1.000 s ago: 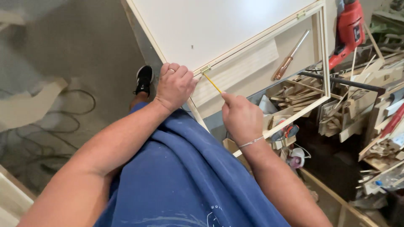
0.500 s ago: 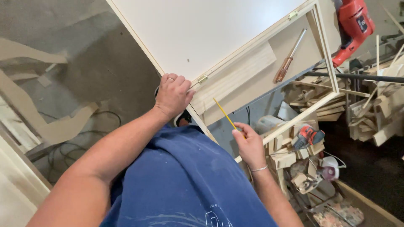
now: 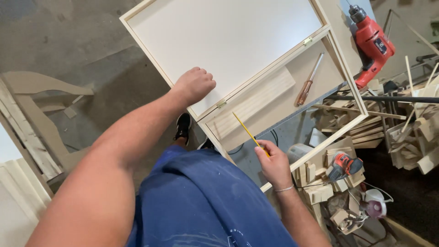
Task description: Installing hinges on a wooden frame by marking positions with a pencil and tightening screws with a manual screwdriver
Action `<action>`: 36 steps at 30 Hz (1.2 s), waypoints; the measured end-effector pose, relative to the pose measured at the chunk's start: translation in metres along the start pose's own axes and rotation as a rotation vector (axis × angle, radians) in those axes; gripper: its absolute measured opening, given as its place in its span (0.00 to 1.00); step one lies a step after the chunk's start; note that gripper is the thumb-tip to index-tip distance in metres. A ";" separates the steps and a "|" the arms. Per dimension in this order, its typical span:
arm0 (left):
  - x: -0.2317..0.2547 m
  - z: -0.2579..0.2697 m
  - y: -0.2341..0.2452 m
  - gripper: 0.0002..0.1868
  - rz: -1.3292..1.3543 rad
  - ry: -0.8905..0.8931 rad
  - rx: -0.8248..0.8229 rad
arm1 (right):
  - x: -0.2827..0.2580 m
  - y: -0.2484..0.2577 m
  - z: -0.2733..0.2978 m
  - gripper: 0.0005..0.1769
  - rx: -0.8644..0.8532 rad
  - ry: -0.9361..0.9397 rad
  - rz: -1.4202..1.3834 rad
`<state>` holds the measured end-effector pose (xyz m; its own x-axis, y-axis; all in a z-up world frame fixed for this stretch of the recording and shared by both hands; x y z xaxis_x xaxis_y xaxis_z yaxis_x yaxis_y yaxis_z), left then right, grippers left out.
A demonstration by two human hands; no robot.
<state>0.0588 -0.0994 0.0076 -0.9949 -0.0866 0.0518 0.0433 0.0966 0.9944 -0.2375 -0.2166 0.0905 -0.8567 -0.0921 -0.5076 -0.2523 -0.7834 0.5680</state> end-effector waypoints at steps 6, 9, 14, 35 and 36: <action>0.010 -0.002 0.015 0.04 -0.064 -0.095 -0.091 | -0.007 0.000 0.010 0.14 -0.010 -0.004 -0.007; 0.001 0.002 0.016 0.05 0.059 0.008 -0.027 | -0.006 -0.005 0.010 0.18 -0.039 -0.031 -0.049; -0.017 0.032 0.019 0.07 0.696 0.591 0.025 | -0.013 -0.009 0.017 0.20 -0.045 -0.030 -0.224; 0.053 0.064 0.044 0.08 2.213 0.973 0.417 | -0.101 0.024 0.074 0.10 0.255 0.334 -0.138; 0.054 0.064 0.041 0.08 2.214 0.963 0.408 | -0.101 0.023 0.074 0.11 0.264 0.340 -0.139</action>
<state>0.0012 -0.0362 0.0451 0.7450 0.1444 0.6513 0.3711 0.7216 -0.5844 -0.1898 -0.1805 0.2028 -0.6216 -0.2282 -0.7494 -0.4980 -0.6233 0.6029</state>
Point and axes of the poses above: each hand's wrist, its own z-axis away from the middle knuckle, its own y-axis out of the back of the hand, x = y × z, the point moved 10 cm from there along -z, towards the middle knuckle, and after that the axes turned 12 degrees about -y, right-handed, at the moved point
